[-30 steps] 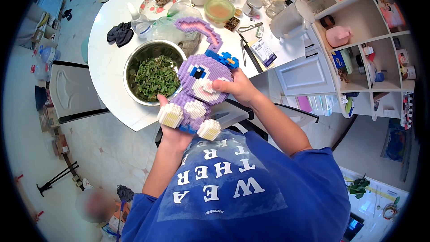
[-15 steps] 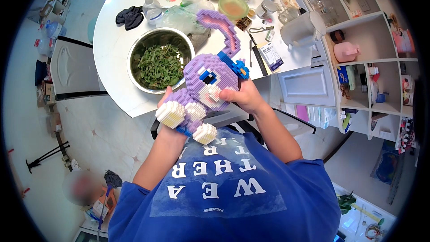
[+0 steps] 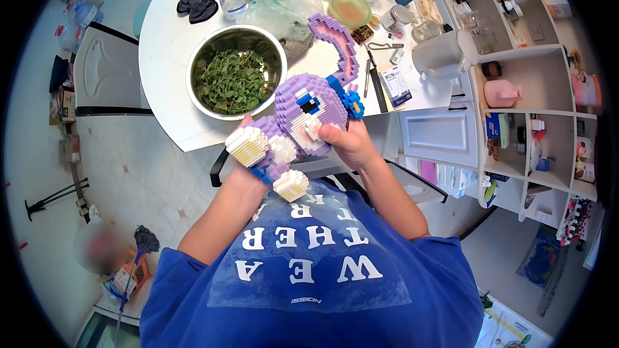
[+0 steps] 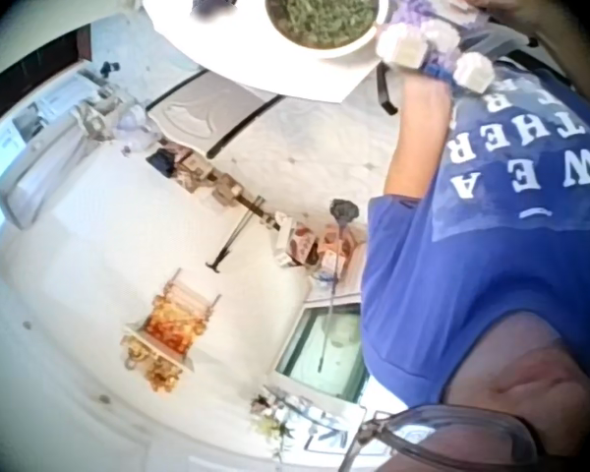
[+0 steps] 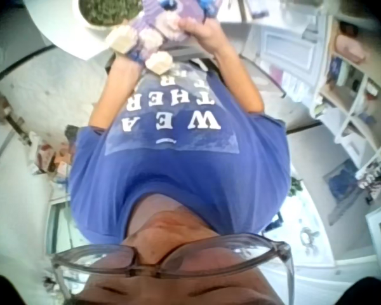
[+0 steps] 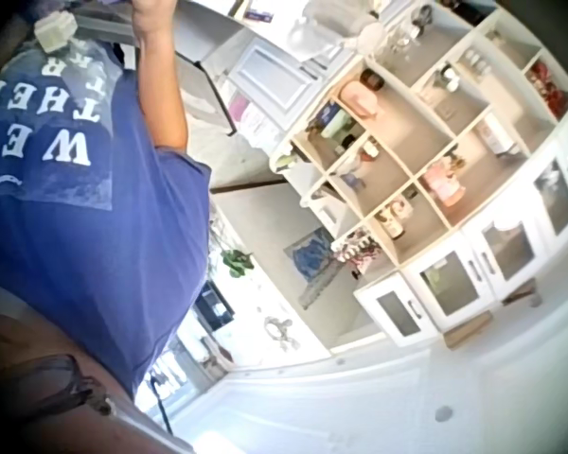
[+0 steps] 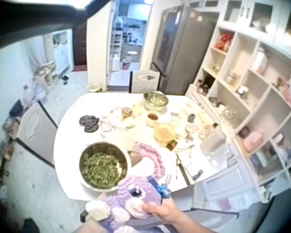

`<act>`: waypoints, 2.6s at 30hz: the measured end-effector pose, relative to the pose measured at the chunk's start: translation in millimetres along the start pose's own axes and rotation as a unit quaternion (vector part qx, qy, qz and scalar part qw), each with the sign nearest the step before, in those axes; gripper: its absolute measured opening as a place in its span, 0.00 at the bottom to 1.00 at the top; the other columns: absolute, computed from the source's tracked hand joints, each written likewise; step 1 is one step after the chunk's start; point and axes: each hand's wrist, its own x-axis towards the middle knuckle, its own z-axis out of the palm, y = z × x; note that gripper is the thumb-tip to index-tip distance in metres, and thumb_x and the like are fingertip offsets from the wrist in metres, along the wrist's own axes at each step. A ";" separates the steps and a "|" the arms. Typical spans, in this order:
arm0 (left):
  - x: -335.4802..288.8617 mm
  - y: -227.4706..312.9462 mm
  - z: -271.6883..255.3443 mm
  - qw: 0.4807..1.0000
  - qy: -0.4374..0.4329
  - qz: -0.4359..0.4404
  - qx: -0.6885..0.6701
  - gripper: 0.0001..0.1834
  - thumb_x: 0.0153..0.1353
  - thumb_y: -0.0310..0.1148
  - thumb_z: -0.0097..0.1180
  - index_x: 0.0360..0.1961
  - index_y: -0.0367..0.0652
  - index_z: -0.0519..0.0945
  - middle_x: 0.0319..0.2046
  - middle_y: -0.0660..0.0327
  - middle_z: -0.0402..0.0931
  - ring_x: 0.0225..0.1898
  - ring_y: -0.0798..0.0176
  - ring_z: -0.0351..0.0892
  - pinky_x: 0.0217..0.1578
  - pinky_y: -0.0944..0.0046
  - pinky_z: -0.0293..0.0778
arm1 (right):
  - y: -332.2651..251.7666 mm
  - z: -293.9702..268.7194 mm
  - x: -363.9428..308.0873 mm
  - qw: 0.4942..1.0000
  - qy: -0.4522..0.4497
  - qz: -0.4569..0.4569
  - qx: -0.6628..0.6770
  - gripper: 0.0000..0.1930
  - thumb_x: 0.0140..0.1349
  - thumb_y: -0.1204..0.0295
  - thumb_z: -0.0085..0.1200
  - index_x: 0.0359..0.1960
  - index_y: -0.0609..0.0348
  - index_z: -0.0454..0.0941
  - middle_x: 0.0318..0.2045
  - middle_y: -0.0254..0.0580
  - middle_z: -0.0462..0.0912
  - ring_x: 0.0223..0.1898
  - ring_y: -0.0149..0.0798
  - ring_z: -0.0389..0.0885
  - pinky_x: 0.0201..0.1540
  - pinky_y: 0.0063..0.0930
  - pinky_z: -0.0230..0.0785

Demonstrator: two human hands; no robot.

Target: The person assembles a purple rabbit-shaped toy made of interlocking blocks by hand. They pick up a detached ear component and attach it to the top of the rabbit's head before rotating the finished toy.

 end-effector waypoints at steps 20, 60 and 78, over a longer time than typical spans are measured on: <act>4.8 -4.1 4.5 0.999 0.012 -0.007 -0.031 0.40 0.68 0.60 0.30 0.61 0.32 0.66 0.58 0.47 0.70 0.58 0.45 0.70 0.60 0.49 0.64 | 16.3 -14.8 3.2 0.999 -0.017 0.017 0.028 0.29 0.56 0.61 0.66 0.55 0.64 0.71 0.48 0.41 0.79 0.49 0.35 0.78 0.54 0.31 0.69; 14.1 9.5 67.8 0.999 0.020 -0.008 0.026 0.23 0.68 0.49 0.37 0.34 0.43 0.78 0.31 0.59 0.81 0.34 0.59 0.79 0.40 0.59 0.76 | -24.4 -10.7 -0.8 0.989 0.003 -0.144 0.032 0.36 0.58 0.60 0.64 0.63 0.62 0.61 0.58 0.43 0.71 0.59 0.42 0.72 0.62 0.39 0.63; 8.2 -11.8 53.0 1.000 0.028 0.005 -0.011 0.23 0.66 0.50 0.36 0.37 0.43 0.77 0.33 0.57 0.79 0.36 0.55 0.79 0.39 0.53 0.77 | -25.1 14.1 -1.7 0.991 0.088 -0.099 -0.010 0.24 0.58 0.61 0.62 0.51 0.63 0.73 0.40 0.41 0.83 0.39 0.35 0.82 0.46 0.30 0.75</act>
